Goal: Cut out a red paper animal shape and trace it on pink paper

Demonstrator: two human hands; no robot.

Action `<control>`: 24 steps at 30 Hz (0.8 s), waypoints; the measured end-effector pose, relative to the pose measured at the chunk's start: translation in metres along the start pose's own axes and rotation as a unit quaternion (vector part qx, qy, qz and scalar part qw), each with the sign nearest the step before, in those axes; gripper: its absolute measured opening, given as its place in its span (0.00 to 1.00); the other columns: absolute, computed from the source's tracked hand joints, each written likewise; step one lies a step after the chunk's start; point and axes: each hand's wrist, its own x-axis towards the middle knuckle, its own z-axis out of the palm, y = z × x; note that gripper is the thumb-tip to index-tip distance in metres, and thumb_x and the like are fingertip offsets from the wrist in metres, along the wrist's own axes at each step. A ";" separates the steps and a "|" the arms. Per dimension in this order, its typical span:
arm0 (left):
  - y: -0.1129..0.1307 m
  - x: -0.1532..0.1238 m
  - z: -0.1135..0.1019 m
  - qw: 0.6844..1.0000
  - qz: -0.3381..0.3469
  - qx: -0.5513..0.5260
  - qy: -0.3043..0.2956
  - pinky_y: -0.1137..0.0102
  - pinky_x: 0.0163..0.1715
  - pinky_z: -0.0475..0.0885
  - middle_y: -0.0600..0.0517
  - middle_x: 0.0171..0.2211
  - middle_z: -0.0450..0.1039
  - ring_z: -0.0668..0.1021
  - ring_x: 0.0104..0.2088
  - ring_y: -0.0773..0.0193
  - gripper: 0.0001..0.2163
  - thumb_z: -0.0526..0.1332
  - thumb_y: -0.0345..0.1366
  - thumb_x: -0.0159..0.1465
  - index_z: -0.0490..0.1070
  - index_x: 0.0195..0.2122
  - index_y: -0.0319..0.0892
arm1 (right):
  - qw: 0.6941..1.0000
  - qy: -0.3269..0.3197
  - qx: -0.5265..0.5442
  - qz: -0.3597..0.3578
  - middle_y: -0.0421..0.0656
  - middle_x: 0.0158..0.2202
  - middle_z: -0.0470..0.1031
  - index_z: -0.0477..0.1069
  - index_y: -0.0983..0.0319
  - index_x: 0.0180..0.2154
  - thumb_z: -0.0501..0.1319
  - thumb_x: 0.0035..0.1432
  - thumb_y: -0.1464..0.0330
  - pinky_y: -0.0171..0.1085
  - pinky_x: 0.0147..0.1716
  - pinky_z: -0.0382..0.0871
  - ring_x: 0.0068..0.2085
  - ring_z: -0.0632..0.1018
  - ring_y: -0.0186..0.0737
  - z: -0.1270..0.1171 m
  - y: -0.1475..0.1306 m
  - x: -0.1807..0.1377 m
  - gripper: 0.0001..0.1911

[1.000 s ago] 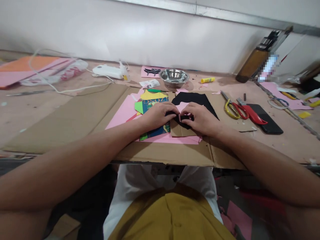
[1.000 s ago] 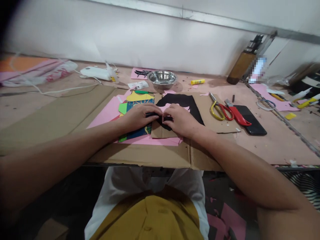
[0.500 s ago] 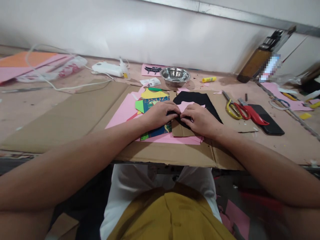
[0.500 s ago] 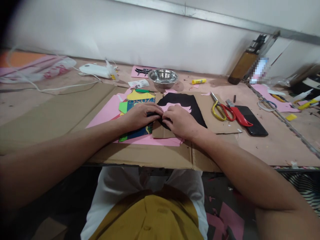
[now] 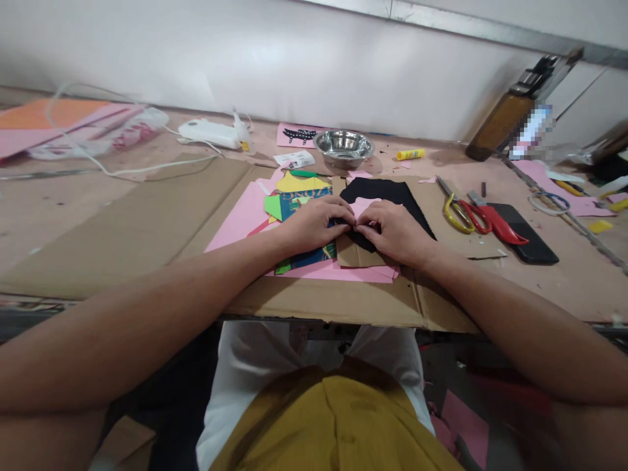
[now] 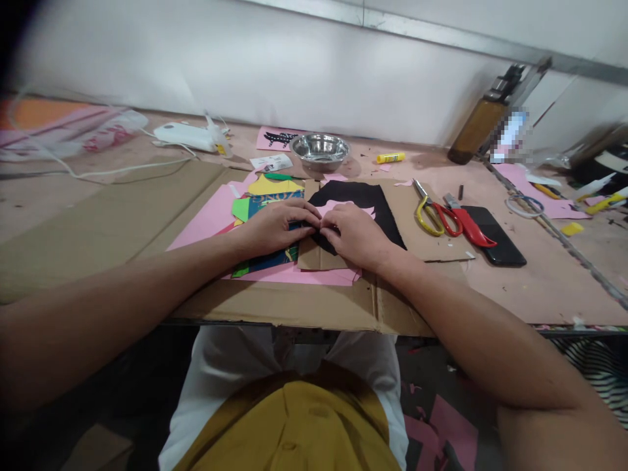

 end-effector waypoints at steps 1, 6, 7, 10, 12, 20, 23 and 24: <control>0.000 0.000 0.000 1.000 0.003 0.001 -0.001 0.64 0.52 0.72 0.48 0.45 0.78 0.79 0.46 0.59 0.10 0.60 0.32 0.65 0.81 0.41 0.46 | 1.000 0.001 0.000 0.000 0.46 0.35 0.78 0.77 0.60 0.33 0.60 0.61 0.72 0.40 0.41 0.66 0.39 0.74 0.43 0.000 0.000 0.000 0.08; 0.000 0.000 0.000 1.000 0.012 -0.002 -0.002 0.64 0.52 0.72 0.46 0.45 0.78 0.79 0.46 0.58 0.10 0.59 0.33 0.65 0.80 0.40 0.44 | 1.000 0.009 0.019 0.009 0.47 0.37 0.77 0.77 0.61 0.33 0.61 0.60 0.72 0.41 0.42 0.67 0.40 0.75 0.44 -0.002 -0.003 -0.003 0.06; 0.000 0.000 -0.001 1.000 0.011 -0.001 -0.004 0.64 0.52 0.72 0.47 0.45 0.78 0.79 0.46 0.59 0.10 0.58 0.33 0.65 0.80 0.40 0.44 | 0.999 0.017 0.024 0.012 0.47 0.37 0.78 0.77 0.61 0.34 0.61 0.61 0.71 0.42 0.43 0.67 0.41 0.75 0.44 -0.004 -0.004 -0.004 0.06; 0.002 -0.001 -0.001 1.000 0.009 -0.003 -0.011 0.63 0.52 0.72 0.47 0.45 0.78 0.79 0.46 0.59 0.10 0.58 0.34 0.66 0.80 0.40 0.46 | 0.997 0.055 0.040 0.033 0.47 0.40 0.78 0.76 0.60 0.37 0.61 0.62 0.68 0.43 0.45 0.68 0.43 0.76 0.45 -0.011 -0.006 -0.011 0.05; 0.003 -0.002 -0.002 1.000 0.008 -0.006 -0.012 0.62 0.52 0.72 0.47 0.45 0.78 0.79 0.46 0.59 0.09 0.59 0.35 0.66 0.80 0.39 0.46 | 0.993 0.089 0.051 0.061 0.48 0.42 0.78 0.76 0.60 0.39 0.60 0.62 0.67 0.44 0.45 0.69 0.43 0.77 0.45 -0.019 -0.005 -0.018 0.06; 0.001 -0.002 0.000 1.000 0.009 -0.010 -0.010 0.62 0.53 0.72 0.48 0.46 0.78 0.78 0.47 0.60 0.09 0.58 0.38 0.67 0.80 0.40 0.46 | 0.944 0.228 -0.082 0.225 0.50 0.40 0.78 0.75 0.60 0.40 0.59 0.61 0.62 0.50 0.44 0.71 0.41 0.77 0.50 -0.073 0.062 -0.077 0.11; -0.001 -0.002 0.001 1.000 0.018 -0.008 -0.009 0.61 0.53 0.73 0.49 0.46 0.78 0.79 0.47 0.60 0.10 0.58 0.38 0.68 0.79 0.40 0.45 | 0.905 0.179 -0.205 0.327 0.56 0.44 0.77 0.75 0.64 0.44 0.60 0.58 0.61 0.54 0.49 0.68 0.48 0.74 0.58 -0.087 0.103 -0.109 0.16; -0.002 -0.002 0.001 1.000 0.020 -0.006 -0.008 0.61 0.53 0.73 0.49 0.46 0.78 0.79 0.47 0.60 0.10 0.58 0.38 0.68 0.79 0.40 0.45 | 0.888 0.154 -0.239 0.361 0.58 0.45 0.76 0.75 0.66 0.47 0.59 0.59 0.61 0.54 0.48 0.68 0.49 0.74 0.60 -0.090 0.113 -0.119 0.19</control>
